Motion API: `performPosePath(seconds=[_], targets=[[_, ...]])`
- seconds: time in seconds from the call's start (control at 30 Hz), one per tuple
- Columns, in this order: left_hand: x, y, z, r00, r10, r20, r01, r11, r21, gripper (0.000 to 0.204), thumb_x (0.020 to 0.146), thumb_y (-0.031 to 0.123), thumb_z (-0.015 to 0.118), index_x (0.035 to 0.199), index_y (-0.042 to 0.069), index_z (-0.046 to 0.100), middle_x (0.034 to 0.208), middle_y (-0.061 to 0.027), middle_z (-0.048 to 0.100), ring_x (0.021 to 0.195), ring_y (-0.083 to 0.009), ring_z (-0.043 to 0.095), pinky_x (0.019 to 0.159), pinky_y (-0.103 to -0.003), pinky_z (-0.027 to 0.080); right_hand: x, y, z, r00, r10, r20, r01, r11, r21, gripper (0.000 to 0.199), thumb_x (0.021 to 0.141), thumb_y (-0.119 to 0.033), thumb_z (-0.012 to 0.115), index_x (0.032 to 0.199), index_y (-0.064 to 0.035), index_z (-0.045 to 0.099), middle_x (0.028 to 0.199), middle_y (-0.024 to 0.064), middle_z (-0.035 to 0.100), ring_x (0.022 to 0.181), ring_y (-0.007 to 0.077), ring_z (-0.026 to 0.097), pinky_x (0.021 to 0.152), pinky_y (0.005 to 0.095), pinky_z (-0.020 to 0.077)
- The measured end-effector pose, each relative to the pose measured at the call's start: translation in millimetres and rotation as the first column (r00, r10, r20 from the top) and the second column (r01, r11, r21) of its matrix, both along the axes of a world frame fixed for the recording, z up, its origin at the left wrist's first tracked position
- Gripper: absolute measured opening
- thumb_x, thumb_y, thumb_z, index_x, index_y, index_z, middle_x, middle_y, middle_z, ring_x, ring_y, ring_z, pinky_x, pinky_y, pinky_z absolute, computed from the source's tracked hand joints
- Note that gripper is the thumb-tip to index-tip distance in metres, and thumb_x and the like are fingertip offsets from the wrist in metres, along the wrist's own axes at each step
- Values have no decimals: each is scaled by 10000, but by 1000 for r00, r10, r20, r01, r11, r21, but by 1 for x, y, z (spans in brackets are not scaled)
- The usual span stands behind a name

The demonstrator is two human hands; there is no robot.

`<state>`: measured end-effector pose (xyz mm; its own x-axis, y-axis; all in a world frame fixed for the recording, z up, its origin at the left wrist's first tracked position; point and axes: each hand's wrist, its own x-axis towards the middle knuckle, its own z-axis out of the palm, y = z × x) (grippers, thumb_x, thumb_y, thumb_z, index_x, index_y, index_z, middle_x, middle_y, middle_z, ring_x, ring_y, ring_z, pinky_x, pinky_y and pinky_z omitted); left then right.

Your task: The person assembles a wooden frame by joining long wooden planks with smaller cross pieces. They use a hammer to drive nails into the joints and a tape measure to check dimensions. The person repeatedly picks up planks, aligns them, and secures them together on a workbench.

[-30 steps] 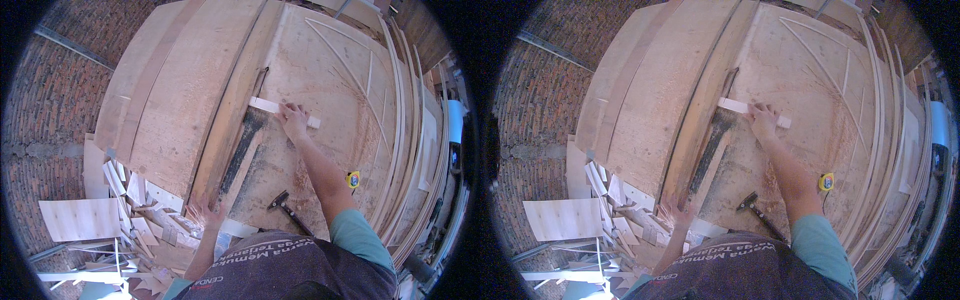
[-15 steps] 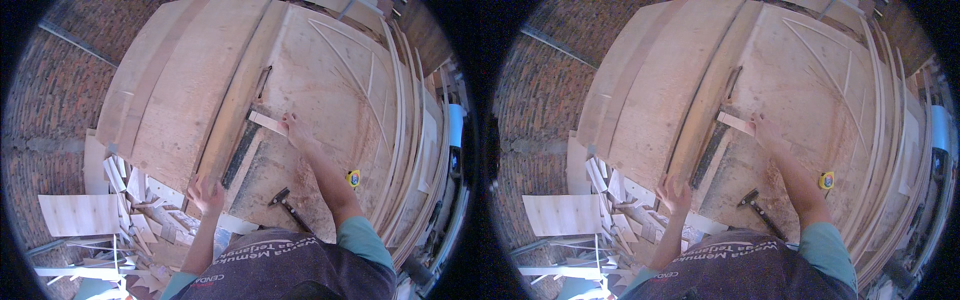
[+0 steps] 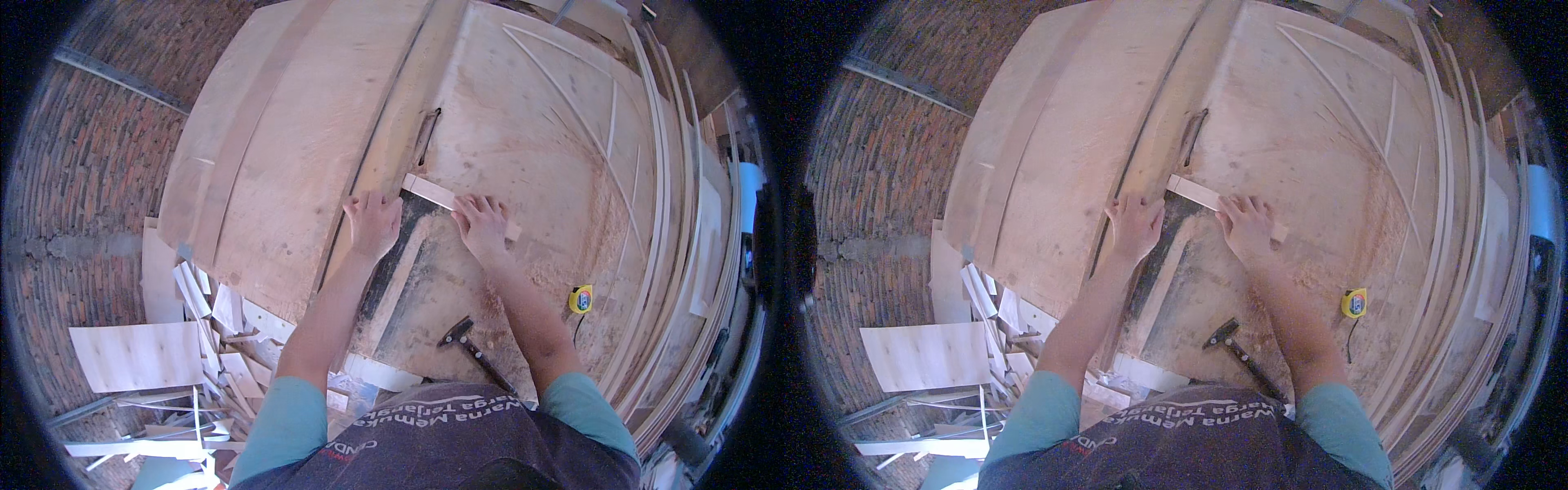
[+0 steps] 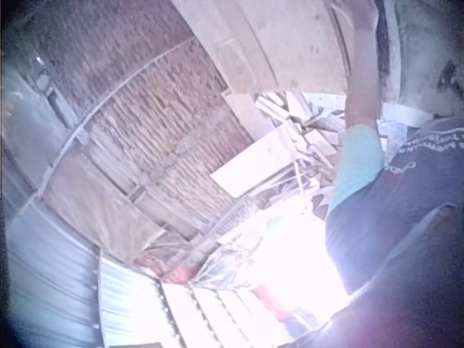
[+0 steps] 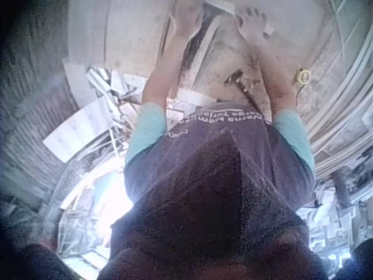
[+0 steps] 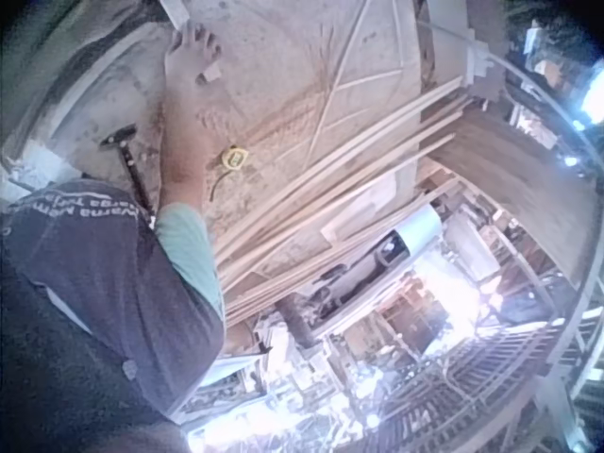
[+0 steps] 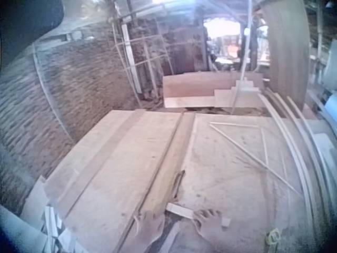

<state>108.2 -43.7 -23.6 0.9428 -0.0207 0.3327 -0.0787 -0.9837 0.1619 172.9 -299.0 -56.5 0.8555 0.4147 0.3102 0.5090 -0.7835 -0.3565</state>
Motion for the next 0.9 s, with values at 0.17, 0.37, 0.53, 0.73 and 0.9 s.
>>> performPosePath(seconds=[0.17,0.37,0.53,0.73,0.9], targets=[[38,-2,-5,998,-56,-40,60,993,97,139,863,162,669,991,163,724,957,-47,561,1027,-243,542,910,-534,340,24,0,-8,1000,-16,6,16,1000,22,309,922,-315,712,1223,-248,708,1214,12,685,1102,269,611,944,513,407],[70,2,-15,986,-35,-165,79,959,271,197,894,241,677,1073,213,754,971,-45,588,1061,-251,545,920,-546,347,33,1,-11,999,-42,-8,42,999,32,320,910,-340,722,1224,-277,706,1214,-7,684,1106,261,609,940,501,407],[82,1,-15,988,-92,-124,117,972,204,130,873,187,633,945,169,740,967,-56,584,1059,-250,563,929,-545,350,35,3,-13,997,-66,-29,67,997,33,303,907,-347,724,1201,-278,722,1198,-7,692,1125,260,601,939,498,408],[93,3,-17,988,-115,-98,133,971,200,117,870,183,632,906,167,742,965,-53,590,1055,-255,561,910,-539,343,45,5,-15,997,-76,-17,76,997,13,303,903,-345,732,1201,-290,731,1205,-4,698,1126,266,598,946,498,406],[104,4,-21,987,-132,-93,147,973,178,96,857,184,639,857,163,733,970,-52,601,1066,-262,561,898,-544,336,55,6,-11,996,-81,-42,81,997,7,295,904,-339,735,1195,-290,737,1215,-10,698,1141,259,590,970,488,394]])
